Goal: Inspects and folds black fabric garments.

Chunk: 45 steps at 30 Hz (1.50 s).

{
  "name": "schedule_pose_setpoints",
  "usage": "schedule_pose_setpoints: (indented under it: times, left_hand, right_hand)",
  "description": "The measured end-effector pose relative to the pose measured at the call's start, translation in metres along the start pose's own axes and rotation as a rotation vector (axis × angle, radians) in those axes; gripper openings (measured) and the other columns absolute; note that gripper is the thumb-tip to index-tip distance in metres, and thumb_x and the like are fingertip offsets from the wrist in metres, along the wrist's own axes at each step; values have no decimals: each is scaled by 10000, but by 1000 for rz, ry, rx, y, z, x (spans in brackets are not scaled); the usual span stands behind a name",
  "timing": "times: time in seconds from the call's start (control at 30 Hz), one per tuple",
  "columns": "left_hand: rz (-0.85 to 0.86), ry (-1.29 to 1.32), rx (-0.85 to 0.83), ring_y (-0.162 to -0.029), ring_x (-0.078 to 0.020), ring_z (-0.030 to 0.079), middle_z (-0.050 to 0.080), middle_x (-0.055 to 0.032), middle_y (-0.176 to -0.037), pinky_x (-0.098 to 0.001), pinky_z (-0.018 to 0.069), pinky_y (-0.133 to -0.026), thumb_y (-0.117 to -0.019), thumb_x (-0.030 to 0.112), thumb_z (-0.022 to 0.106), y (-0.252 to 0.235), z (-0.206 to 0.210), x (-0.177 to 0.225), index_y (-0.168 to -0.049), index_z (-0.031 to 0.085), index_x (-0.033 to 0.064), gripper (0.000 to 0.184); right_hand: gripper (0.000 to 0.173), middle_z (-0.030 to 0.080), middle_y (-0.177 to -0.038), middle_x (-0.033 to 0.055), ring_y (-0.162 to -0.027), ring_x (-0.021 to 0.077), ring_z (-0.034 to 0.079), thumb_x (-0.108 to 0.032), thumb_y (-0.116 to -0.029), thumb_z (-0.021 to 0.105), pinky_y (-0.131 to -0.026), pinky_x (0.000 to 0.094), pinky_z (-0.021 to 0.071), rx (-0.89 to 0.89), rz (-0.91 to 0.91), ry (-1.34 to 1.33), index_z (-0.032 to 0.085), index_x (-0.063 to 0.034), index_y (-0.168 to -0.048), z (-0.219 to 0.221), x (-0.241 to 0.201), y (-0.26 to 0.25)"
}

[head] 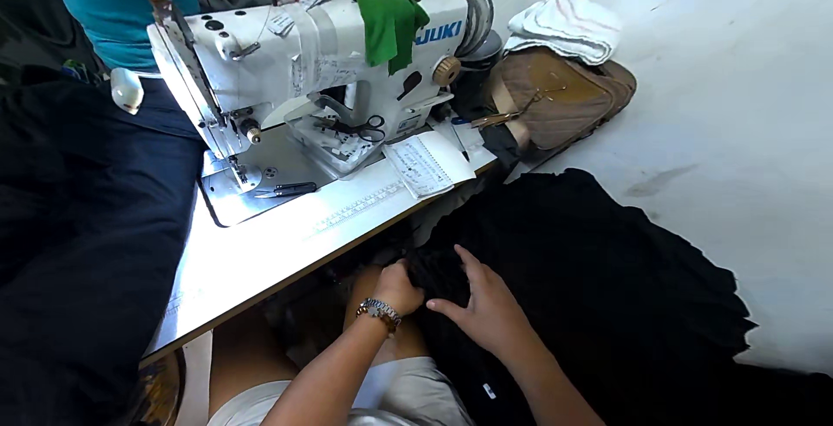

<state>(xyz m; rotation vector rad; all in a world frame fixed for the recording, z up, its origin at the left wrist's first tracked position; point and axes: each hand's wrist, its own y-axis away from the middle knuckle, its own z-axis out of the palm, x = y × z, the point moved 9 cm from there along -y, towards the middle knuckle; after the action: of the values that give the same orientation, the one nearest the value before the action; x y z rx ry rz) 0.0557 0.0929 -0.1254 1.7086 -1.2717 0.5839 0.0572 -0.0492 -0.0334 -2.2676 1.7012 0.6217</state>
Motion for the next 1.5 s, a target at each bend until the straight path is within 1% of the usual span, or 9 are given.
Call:
schedule_pose_setpoints:
  times: [0.17, 0.4, 0.53, 0.67, 0.8, 0.97, 1.1, 1.27, 1.5]
  left_hand:
    - [70, 327, 17, -882, -288, 695, 704, -166, -1050, -506, 590, -738, -812, 25, 765, 9, -4, 15, -1280, 600, 61, 498]
    - [216, 259, -70, -912, -219, 722, 733, -119, -1072, -424, 599, -833, -973, 113, 703, 7, -14, 38, -1470, 440, 82, 563]
    - [47, -178, -86, -1128, -384, 663, 643, -209, -1284, -594, 542, -957, -934, 300, 737, -3, 7, -10, -1382, 578, 74, 527]
    - [13, -220, -102, -1025, -358, 706, 710, -184, -1110, -570, 572, -889, -956, 288, 717, -1, 15, -18, -1283, 630, 78, 398]
    - [8, -170, -123, -1010, -314, 709, 724, -154, -1075, -549, 568, -898, -931, 285, 747, -5, 7, -13, -1191, 685, 79, 338]
    - [61, 2, -129, -899, -306, 693, 708, -176, -986, -524, 562, -796, -955, 197, 701, 20, -29, 40, -1075, 696, 34, 202]
    - [55, 225, -165, -782, -216, 660, 693, -138, -952, -403, 563, -701, -963, 131, 665, 25, -36, 76, -1115, 700, 33, 184]
    - [135, 350, -140, -935, -207, 671, 702, -131, -1065, -406, 550, -850, -1021, 192, 645, 18, -33, 72, -1359, 530, 24, 395]
    - [190, -394, -129, -1184, -397, 621, 592, -188, -1354, -596, 538, -954, -928, 349, 743, 4, 23, -4, -1323, 649, 142, 456]
  right_hand:
    - [1188, 605, -1258, 224, -1145, 447, 602, -487, -614, 961, -906, 642, 524, 107, -117, 91, 359, -197, -1596, -6, -22, 1]
    - [797, 669, -1191, 279, -917, 487, 701, 120, -869, 643, -752, 676, 559, 176, -80, 20, 364, -134, -1571, -29, -16, -10]
    - [631, 684, -1044, 249, -823, 417, 703, 30, -914, 622, -688, 614, 564, 251, -150, -34, 393, -92, -1490, -52, 3, -7]
    - [257, 663, -905, 172, -767, 319, 680, -31, -963, 561, -643, 506, 556, 281, -254, 9, 538, -25, -1219, -65, 5, -2]
    - [278, 646, -1104, 309, -1068, 489, 642, 68, -932, 525, -808, 615, 551, 165, -263, 118, 749, -76, -853, -58, 1, -3]
    - [222, 542, -1308, 343, -1090, 455, 637, -43, -997, 586, -881, 583, 553, -59, 60, 194, 754, -64, -1140, -37, -15, -6]
    - [514, 559, -1225, 311, -1082, 428, 635, -346, -821, 876, -896, 534, 563, -41, 55, 331, 710, 31, -1129, -9, -28, -8]
    - [179, 611, -1171, 327, -1006, 465, 663, -87, -955, 707, -849, 610, 556, 52, 64, 190, 728, 49, -1070, -31, -13, -13]
    - [187, 677, -1020, 257, -1021, 457, 625, -174, -1000, 676, -867, 675, 471, 276, 27, 73, 739, 0, -972, -99, 39, -13]
